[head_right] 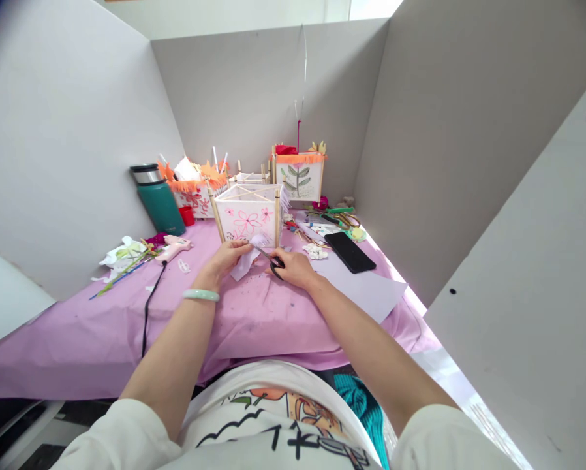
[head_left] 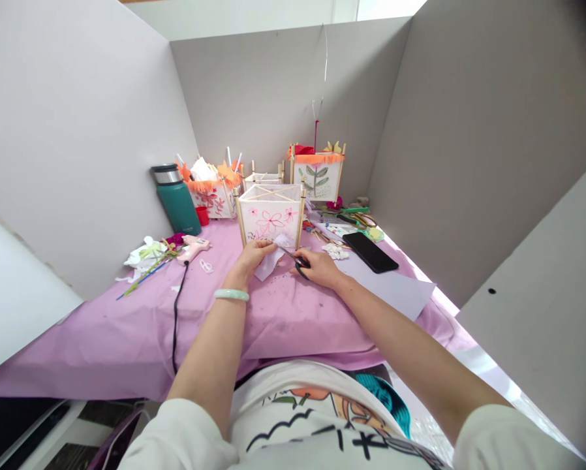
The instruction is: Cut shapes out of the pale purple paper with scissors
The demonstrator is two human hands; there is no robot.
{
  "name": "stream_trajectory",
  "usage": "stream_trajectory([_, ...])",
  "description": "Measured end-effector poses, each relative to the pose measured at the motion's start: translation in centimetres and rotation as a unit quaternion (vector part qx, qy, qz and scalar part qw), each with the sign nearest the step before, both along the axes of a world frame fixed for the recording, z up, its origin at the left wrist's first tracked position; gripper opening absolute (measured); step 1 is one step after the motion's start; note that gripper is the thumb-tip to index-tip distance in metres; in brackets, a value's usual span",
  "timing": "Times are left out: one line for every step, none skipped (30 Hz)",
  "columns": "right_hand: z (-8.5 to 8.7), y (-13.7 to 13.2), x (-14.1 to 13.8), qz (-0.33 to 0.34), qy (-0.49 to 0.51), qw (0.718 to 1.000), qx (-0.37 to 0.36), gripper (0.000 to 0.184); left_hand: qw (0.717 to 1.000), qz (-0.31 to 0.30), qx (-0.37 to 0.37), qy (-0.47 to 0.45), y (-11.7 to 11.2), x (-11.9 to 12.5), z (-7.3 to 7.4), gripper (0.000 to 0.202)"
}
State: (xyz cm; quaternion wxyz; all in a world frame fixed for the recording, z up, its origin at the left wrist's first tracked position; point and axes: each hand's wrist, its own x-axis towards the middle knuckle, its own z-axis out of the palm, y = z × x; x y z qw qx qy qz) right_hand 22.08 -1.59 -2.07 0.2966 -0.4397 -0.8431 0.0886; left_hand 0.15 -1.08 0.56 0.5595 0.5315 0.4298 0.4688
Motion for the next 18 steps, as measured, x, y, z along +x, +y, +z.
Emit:
stream_trajectory([-0.03,0.04,0.01,0.0,0.0,1.0,0.0,0.04,1.0,-0.001,0.0,0.001,0.01,-0.02,0.01,0.021])
stream_trajectory([-0.06,0.08,0.02,-0.001,0.0,1.0,-0.001,0.039,1.0,-0.001,-0.001,0.002,0.02,-0.04,0.02,0.021])
stream_trajectory([-0.07,0.1,0.02,-0.003,-0.001,1.0,-0.001,0.039,1.0,-0.001,-0.002,0.002,0.03,-0.06,0.03,0.021])
stream_trajectory([-0.08,0.12,0.02,-0.005,-0.003,1.0,-0.002,0.039,1.0,-0.001,-0.003,0.001,0.03,-0.07,0.03,0.02])
stream_trajectory([-0.09,0.13,0.02,-0.007,-0.006,1.0,-0.002,0.039,1.0,0.0,-0.005,-0.001,0.03,-0.09,0.03,0.02])
stream_trajectory([-0.08,0.13,0.01,-0.008,-0.008,1.0,-0.001,0.039,1.0,0.001,-0.006,-0.003,0.02,-0.09,0.03,0.019])
stream_trajectory([-0.07,0.12,-0.01,-0.009,-0.01,1.0,0.001,0.039,1.0,0.002,-0.008,-0.005,0.02,-0.1,0.02,0.018])
stream_trajectory([-0.04,0.11,-0.02,-0.009,-0.011,1.0,0.002,0.039,1.0,0.001,-0.009,-0.007,0.03,-0.1,0.01,0.018])
stream_trajectory([-0.01,0.09,-0.04,-0.01,-0.012,1.0,0.003,0.039,1.0,0.001,-0.009,-0.008,0.04,-0.11,-0.01,0.018])
stream_trajectory([0.03,0.06,-0.05,-0.012,-0.012,1.0,0.003,0.039,1.0,0.001,-0.009,-0.009,0.06,-0.11,-0.03,0.018])
stream_trajectory([0.07,0.04,-0.07,-0.014,-0.013,1.0,0.003,0.038,1.0,0.002,-0.008,-0.008,0.1,-0.11,-0.06,0.019])
stream_trajectory([0.12,0.01,-0.08,-0.015,-0.015,1.0,0.003,0.038,1.0,0.002,-0.007,-0.008,0.14,-0.12,-0.08,0.019])
stream_trajectory([0.17,-0.02,-0.1,-0.017,-0.016,1.0,0.002,0.037,1.0,0.002,-0.006,-0.007,0.18,-0.13,-0.11,0.02])
stream_trajectory([0.21,-0.05,-0.11,-0.017,-0.016,1.0,0.002,0.037,1.0,0.003,-0.006,-0.006,0.22,-0.13,-0.13,0.02])
stream_trajectory([0.25,-0.07,-0.11,-0.017,-0.016,1.0,0.002,0.036,1.0,0.004,-0.006,-0.006,0.26,-0.14,-0.15,0.021])
stream_trajectory([0.27,-0.09,-0.12,-0.017,-0.015,1.0,0.004,0.035,1.0,0.004,-0.007,-0.006,0.28,-0.15,-0.16,0.021])
stream_trajectory([0.28,-0.1,-0.12,-0.017,-0.014,1.0,0.006,0.035,1.0,0.004,-0.007,-0.005,0.29,-0.16,-0.16,0.021])
stream_trajectory([0.29,-0.11,-0.12,-0.017,-0.014,1.0,0.009,0.034,1.0,0.004,-0.007,-0.005,0.28,-0.16,-0.16,0.022])
